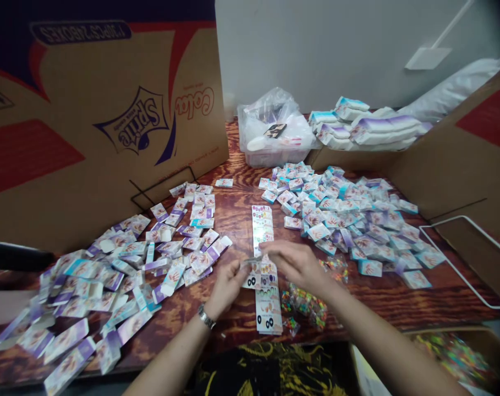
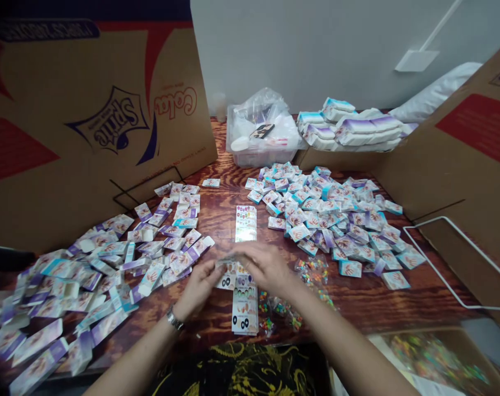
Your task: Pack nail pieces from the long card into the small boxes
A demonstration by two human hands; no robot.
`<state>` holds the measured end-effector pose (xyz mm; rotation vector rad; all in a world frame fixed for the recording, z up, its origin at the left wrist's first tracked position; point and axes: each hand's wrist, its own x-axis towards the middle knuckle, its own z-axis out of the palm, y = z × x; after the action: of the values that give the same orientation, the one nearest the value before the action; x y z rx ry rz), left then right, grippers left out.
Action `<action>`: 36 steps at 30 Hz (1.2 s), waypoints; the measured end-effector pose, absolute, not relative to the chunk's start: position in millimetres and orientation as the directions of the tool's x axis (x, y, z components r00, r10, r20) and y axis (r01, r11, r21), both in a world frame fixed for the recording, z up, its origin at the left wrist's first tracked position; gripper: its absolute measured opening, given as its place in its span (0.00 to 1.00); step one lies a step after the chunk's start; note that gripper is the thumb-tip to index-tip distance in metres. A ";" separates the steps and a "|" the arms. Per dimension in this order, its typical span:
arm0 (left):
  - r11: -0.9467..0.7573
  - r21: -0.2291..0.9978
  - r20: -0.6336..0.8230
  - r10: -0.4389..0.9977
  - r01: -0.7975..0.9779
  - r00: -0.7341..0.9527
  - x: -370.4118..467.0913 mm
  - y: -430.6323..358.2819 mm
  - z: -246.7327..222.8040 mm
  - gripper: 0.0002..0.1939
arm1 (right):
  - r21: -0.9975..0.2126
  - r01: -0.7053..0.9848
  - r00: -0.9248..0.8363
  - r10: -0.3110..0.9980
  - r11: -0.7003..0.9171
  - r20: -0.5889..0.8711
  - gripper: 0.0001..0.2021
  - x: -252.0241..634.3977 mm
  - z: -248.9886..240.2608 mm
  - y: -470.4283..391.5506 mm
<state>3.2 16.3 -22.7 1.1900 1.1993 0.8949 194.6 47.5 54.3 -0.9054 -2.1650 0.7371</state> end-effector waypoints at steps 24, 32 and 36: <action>0.374 0.903 -0.330 0.919 -0.212 0.215 -0.2 8.5 5.2 0.11 | -0.155 0.615 -0.677 0.619 0.773 0.399 0.11 174.7 8.3 20.9; 0.644 0.690 -0.525 0.759 -0.329 0.385 7.5 2.9 3.7 0.13 | -0.472 0.601 -0.637 0.743 0.645 0.206 0.09 214.3 8.4 5.0; 0.605 0.751 -0.530 0.791 -0.265 0.307 4.0 1.5 -0.1 0.17 | -0.807 0.567 -0.529 0.825 0.169 -0.199 0.12 244.7 -5.8 6.3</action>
<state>4.0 1.5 -0.1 0.6028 1.0351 0.7566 244.7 6.3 -5.8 -1.3358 -2.1637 1.2920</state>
